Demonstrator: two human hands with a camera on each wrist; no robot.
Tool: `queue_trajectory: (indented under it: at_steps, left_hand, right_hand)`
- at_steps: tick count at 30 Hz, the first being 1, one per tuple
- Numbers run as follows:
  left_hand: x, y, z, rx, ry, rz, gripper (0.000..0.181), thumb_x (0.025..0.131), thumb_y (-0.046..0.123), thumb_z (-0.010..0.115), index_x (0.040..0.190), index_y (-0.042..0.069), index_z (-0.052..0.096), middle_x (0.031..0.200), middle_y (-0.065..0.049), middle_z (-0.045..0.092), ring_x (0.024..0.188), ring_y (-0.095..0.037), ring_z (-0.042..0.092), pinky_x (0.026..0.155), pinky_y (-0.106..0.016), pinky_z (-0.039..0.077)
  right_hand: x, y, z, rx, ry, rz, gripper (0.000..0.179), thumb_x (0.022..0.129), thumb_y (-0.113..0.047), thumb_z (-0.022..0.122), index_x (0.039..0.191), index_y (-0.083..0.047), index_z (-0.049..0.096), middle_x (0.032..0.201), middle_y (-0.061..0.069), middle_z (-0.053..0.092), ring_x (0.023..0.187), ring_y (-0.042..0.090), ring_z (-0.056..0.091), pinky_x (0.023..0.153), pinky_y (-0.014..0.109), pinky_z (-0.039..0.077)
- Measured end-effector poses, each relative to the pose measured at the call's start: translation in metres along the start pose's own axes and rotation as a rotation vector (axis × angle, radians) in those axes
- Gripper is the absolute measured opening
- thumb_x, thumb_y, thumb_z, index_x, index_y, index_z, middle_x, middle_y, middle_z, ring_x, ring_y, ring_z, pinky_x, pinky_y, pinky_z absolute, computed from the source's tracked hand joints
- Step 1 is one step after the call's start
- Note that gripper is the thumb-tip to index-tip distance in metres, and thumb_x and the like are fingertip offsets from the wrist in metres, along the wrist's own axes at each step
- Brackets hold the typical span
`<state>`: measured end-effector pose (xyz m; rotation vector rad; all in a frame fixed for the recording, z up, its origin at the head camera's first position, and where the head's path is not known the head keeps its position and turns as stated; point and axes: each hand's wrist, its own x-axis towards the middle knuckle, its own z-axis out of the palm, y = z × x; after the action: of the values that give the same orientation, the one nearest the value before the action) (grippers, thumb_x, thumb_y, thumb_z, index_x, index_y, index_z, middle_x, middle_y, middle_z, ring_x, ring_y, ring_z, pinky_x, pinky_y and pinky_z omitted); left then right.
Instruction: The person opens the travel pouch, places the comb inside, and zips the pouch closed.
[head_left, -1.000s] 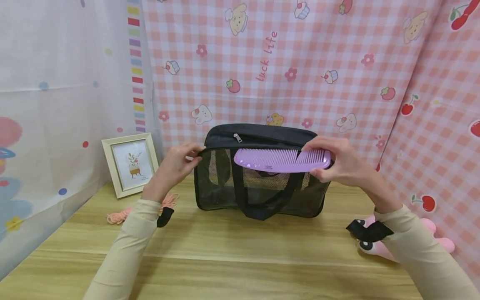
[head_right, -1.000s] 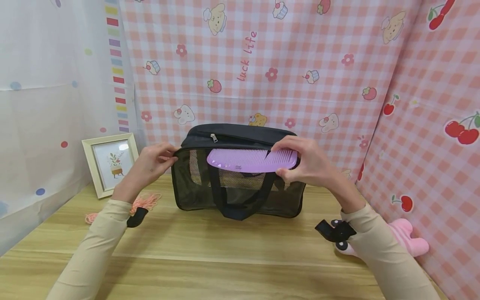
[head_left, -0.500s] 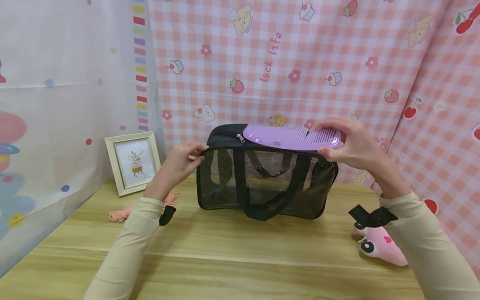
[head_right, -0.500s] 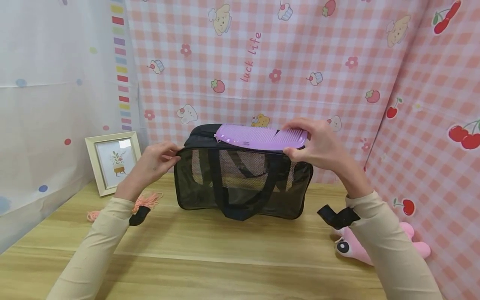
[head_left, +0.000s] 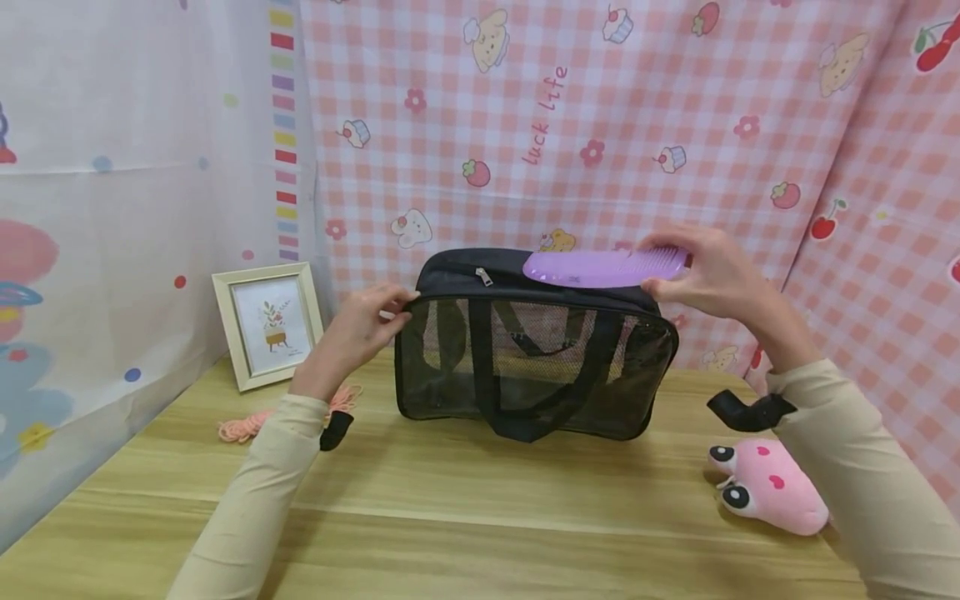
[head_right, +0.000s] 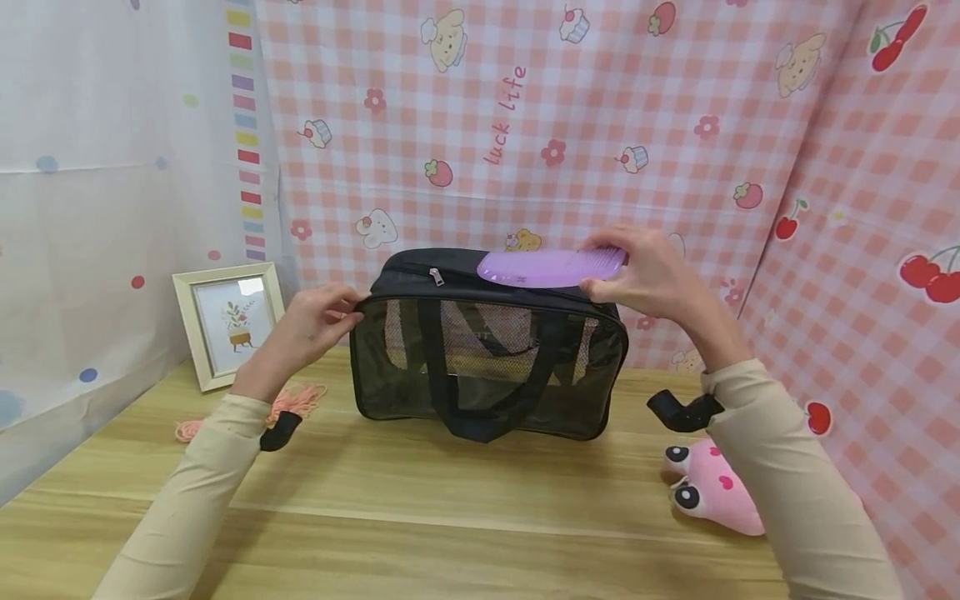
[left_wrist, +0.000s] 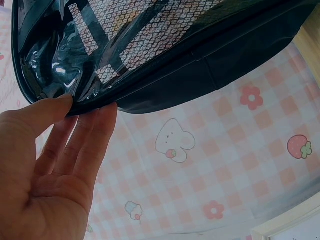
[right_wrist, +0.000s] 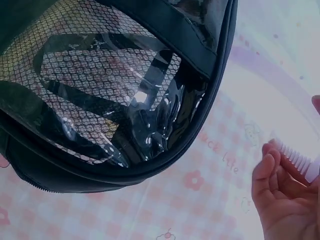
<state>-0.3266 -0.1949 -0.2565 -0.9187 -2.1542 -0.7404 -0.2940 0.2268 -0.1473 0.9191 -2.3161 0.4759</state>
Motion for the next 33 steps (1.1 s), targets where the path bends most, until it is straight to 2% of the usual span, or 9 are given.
queue_trajectory:
  at_steps: [6,12,17,21,28,33]
  left_hand:
    - [0.0,0.0,0.0,0.01,0.004,0.006,0.024,0.085,-0.006,0.066,0.109,-0.001,0.066,0.104,-0.016,0.065,0.084,-0.027,0.065,0.068,-0.036,0.059]
    - [0.001,-0.001,0.0,0.009,0.006,0.016,0.024,0.085,-0.006,0.067,0.108,-0.001,0.066,0.103,-0.016,0.065,0.084,-0.027,0.065,0.068,-0.036,0.059]
    - [0.001,-0.001,0.0,0.0,0.005,0.017,0.023,0.085,-0.007,0.066,0.108,-0.002,0.066,0.102,-0.016,0.065,0.084,-0.028,0.065,0.068,-0.036,0.059]
    - [-0.001,-0.001,0.0,-0.005,0.007,0.008,0.023,0.085,-0.007,0.066,0.108,-0.002,0.066,0.102,-0.016,0.065,0.084,-0.028,0.065,0.068,-0.037,0.059]
    - [-0.002,-0.001,0.0,0.01,0.005,0.011,0.023,0.085,-0.006,0.067,0.108,-0.001,0.066,0.102,-0.016,0.065,0.084,-0.027,0.065,0.069,-0.036,0.059]
    - [0.0,-0.003,0.001,0.011,0.004,0.015,0.024,0.086,-0.005,0.066,0.109,-0.001,0.066,0.103,-0.016,0.065,0.085,-0.027,0.065,0.07,-0.035,0.059]
  right_hand:
    - [0.007,-0.001,-0.003,0.044,-0.126,0.061,0.03,0.078,-0.013,0.072,0.107,-0.005,0.068,0.092,0.008,0.062,0.07,0.019,0.048,0.053,0.024,0.038]
    - [0.018,-0.002,-0.007,0.043,-0.23,0.039,0.036,0.079,-0.013,0.07,0.113,-0.003,0.068,0.1,0.009,0.065,0.076,0.02,0.051,0.06,0.024,0.041]
    - [0.036,-0.006,-0.01,0.044,-0.386,0.054,0.036,0.083,-0.018,0.068,0.115,-0.003,0.066,0.092,0.007,0.063,0.072,0.02,0.05,0.061,0.028,0.041]
    - [0.049,-0.01,-0.011,0.066,-0.506,0.079,0.039,0.083,-0.017,0.067,0.118,0.0,0.063,0.093,0.009,0.061,0.074,0.022,0.048,0.062,0.031,0.041]
    - [0.057,-0.01,-0.013,0.073,-0.599,0.071,0.038,0.082,-0.012,0.067,0.117,0.0,0.064,0.075,0.008,0.051,0.065,0.019,0.041,0.055,0.027,0.034]
    - [0.058,-0.009,-0.014,0.075,-0.648,0.1,0.038,0.083,-0.007,0.067,0.119,0.002,0.064,0.079,0.008,0.051,0.068,0.019,0.041,0.056,0.027,0.035]
